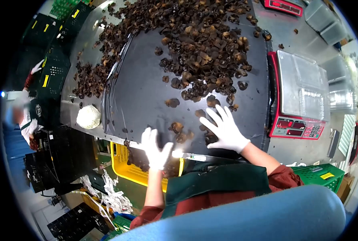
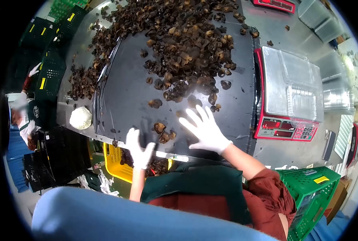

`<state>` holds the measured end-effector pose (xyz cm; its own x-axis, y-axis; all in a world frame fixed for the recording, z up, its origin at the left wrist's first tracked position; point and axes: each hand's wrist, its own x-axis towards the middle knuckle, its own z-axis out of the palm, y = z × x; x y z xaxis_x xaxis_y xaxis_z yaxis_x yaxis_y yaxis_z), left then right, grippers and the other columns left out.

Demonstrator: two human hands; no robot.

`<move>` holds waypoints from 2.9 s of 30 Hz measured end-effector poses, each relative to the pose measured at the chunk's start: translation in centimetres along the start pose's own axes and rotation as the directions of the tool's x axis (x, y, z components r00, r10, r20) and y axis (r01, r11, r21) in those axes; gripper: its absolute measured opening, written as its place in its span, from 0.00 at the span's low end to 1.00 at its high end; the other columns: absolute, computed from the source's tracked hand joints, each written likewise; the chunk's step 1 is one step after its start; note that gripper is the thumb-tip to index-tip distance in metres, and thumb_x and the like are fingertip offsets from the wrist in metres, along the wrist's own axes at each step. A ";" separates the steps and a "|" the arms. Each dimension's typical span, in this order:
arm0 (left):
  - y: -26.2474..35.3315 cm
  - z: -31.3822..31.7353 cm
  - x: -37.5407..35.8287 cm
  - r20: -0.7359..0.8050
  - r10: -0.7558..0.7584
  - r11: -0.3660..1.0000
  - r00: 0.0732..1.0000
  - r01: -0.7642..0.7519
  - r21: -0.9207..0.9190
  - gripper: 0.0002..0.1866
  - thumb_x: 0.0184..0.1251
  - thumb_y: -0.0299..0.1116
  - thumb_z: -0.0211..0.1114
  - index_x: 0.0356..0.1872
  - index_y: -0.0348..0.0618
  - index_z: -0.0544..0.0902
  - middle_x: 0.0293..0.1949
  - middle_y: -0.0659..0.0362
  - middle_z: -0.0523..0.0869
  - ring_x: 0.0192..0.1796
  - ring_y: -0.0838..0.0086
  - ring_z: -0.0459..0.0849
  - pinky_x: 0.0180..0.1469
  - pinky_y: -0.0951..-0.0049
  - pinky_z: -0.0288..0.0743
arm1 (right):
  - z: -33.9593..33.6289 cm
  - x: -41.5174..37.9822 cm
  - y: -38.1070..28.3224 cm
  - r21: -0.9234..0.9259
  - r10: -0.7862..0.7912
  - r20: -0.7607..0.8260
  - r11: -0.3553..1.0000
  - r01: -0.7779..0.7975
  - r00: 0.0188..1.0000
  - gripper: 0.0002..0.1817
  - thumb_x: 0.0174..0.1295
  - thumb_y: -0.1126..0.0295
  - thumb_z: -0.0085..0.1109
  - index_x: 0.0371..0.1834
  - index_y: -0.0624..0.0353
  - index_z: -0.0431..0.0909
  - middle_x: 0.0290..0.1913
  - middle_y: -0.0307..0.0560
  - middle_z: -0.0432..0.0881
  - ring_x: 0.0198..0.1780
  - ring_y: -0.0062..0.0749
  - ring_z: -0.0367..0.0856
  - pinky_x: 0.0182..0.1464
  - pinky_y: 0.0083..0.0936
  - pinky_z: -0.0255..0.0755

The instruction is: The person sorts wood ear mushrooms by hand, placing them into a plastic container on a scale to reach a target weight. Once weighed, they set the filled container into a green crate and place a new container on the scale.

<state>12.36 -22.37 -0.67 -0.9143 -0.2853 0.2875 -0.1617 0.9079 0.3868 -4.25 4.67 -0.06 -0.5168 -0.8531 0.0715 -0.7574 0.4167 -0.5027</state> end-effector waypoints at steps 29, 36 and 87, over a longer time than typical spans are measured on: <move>2.1 7.2 11.5 -0.096 0.081 0.996 0.992 -0.079 0.030 0.10 0.58 0.37 0.72 0.36 0.46 0.82 0.38 0.58 0.83 0.43 0.62 0.80 0.46 0.66 0.77 | 0.3 -0.1 3.7 0.494 0.427 0.264 -0.830 0.259 0.865 0.14 0.70 0.57 0.50 0.43 0.55 0.75 0.43 0.43 0.79 0.39 0.33 0.79 0.42 0.34 0.75; 2.9 5.8 7.7 -0.043 0.118 0.991 0.992 -0.115 0.073 0.14 0.56 0.35 0.72 0.42 0.45 0.82 0.45 0.53 0.83 0.50 0.57 0.79 0.53 0.61 0.75 | -8.1 -3.2 -0.2 0.572 0.443 0.209 -0.778 0.258 0.872 0.09 0.71 0.62 0.50 0.46 0.54 0.72 0.54 0.47 0.77 0.45 0.41 0.78 0.49 0.38 0.75; 4.7 5.4 5.8 0.144 -0.315 0.801 0.938 0.344 -0.490 0.11 0.58 0.30 0.72 0.36 0.40 0.78 0.30 0.56 0.79 0.32 0.70 0.78 0.39 0.72 0.75 | -2.5 -2.6 4.6 0.088 0.200 -0.500 0.980 -0.180 0.843 0.23 0.48 0.69 0.69 0.51 0.52 0.81 0.56 0.49 0.77 0.60 0.49 0.72 0.63 0.42 0.65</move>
<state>4.27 -18.16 -1.90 -0.8603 -0.5093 0.0213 -0.2622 0.4779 0.8383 -7.41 9.56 -0.46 -0.7863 -0.4790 0.3902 -0.6138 0.5344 -0.5810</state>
